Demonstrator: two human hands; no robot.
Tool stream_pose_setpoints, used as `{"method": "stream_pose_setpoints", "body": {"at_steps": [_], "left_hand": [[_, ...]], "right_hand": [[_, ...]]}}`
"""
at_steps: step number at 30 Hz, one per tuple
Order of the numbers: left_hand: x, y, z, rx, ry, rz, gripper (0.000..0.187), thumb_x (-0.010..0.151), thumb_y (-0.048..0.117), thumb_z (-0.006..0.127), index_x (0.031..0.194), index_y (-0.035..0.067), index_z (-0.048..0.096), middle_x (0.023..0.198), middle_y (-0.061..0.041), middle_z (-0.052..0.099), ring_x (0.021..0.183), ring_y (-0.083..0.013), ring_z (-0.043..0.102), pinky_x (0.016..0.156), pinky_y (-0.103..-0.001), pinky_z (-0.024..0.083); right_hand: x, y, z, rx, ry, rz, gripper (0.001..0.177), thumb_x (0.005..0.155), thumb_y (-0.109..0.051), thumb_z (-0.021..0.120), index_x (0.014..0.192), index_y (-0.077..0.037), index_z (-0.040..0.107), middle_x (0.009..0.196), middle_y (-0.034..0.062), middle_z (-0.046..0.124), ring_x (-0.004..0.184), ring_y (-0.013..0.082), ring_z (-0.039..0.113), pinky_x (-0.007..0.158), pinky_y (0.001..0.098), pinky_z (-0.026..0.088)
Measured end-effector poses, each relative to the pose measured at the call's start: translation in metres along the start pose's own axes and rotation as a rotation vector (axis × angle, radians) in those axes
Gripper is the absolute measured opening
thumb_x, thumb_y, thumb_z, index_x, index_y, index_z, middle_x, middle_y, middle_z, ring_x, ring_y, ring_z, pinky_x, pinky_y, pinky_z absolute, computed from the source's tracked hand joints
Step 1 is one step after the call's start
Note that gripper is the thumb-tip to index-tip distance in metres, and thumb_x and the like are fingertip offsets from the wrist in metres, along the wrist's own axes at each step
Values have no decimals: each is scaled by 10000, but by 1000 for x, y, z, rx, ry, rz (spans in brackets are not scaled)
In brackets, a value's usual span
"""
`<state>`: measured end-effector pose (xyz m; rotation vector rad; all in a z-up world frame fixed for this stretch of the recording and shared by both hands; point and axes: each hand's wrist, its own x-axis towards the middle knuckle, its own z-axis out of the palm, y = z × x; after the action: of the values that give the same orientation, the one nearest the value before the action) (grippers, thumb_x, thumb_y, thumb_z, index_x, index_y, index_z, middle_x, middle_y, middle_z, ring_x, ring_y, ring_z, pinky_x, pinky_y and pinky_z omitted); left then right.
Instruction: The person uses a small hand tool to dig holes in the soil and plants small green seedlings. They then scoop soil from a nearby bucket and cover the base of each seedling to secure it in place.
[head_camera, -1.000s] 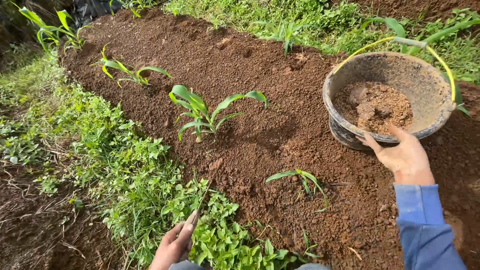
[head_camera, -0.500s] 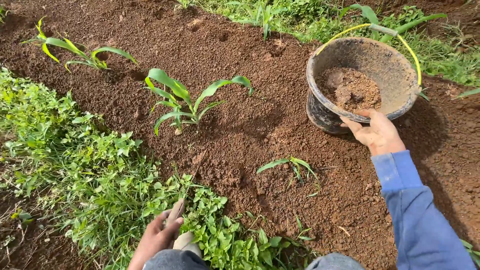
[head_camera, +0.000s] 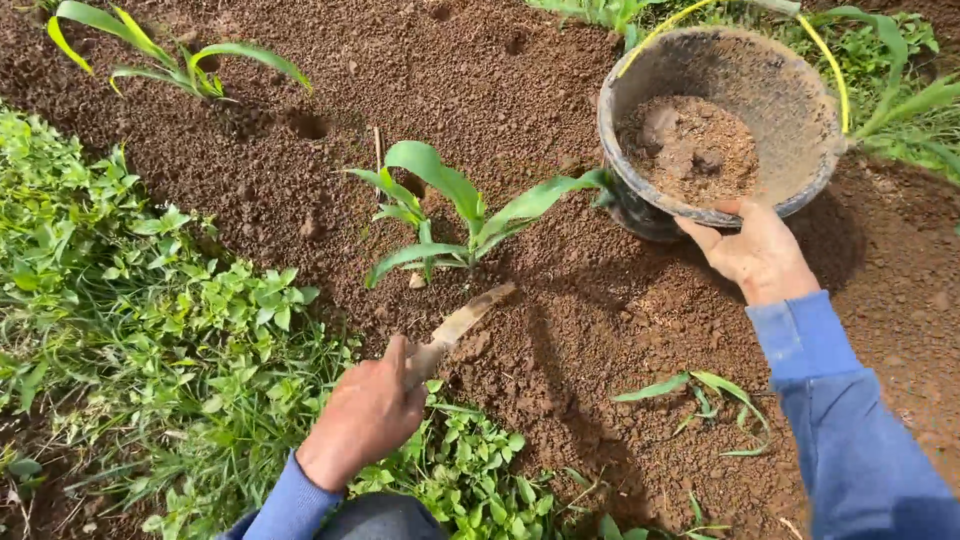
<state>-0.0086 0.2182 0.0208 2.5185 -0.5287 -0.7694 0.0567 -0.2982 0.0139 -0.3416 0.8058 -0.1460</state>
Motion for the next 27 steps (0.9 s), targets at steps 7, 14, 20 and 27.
{"method": "stream_pose_setpoints", "body": {"at_steps": [7, 14, 20, 27], "left_hand": [[37, 3, -11, 189, 51, 54, 353, 1073, 162, 305, 1335, 132, 540, 714, 4, 615, 533, -118, 585, 541, -281, 604], [26, -1, -15, -26, 228, 249, 362, 1075, 152, 346, 1407, 30, 421, 972, -121, 615, 408, -98, 562, 304, -236, 565], [36, -3, -13, -319, 612, 534, 229, 958, 239, 655, 1103, 63, 635, 1030, -104, 703, 706, -131, 684, 594, -246, 616], [39, 7, -18, 385, 162, 70, 379, 1064, 178, 527, 1442, 200, 557, 679, -7, 712, 388, -84, 547, 323, -250, 443]], "right_hand": [[-44, 62, 32, -103, 137, -182, 336, 905, 0, 518, 1240, -23, 528, 1342, 248, 624, 1209, 330, 696, 1084, 420, 581], [-45, 71, 18, -368, 87, -356, 413, 863, -86, 548, 1266, 0, 514, 1428, 328, 520, 1310, 440, 584, 1189, 470, 468], [-43, 78, 27, -524, 273, -459, 132, 951, -152, 467, 1081, -136, 486, 1478, 359, 441, 1226, 487, 650, 1096, 504, 562], [-74, 98, 45, -505, 125, -348, 252, 936, -256, 547, 1151, -157, 460, 1354, 292, 581, 1202, 382, 672, 1110, 420, 559]]}}
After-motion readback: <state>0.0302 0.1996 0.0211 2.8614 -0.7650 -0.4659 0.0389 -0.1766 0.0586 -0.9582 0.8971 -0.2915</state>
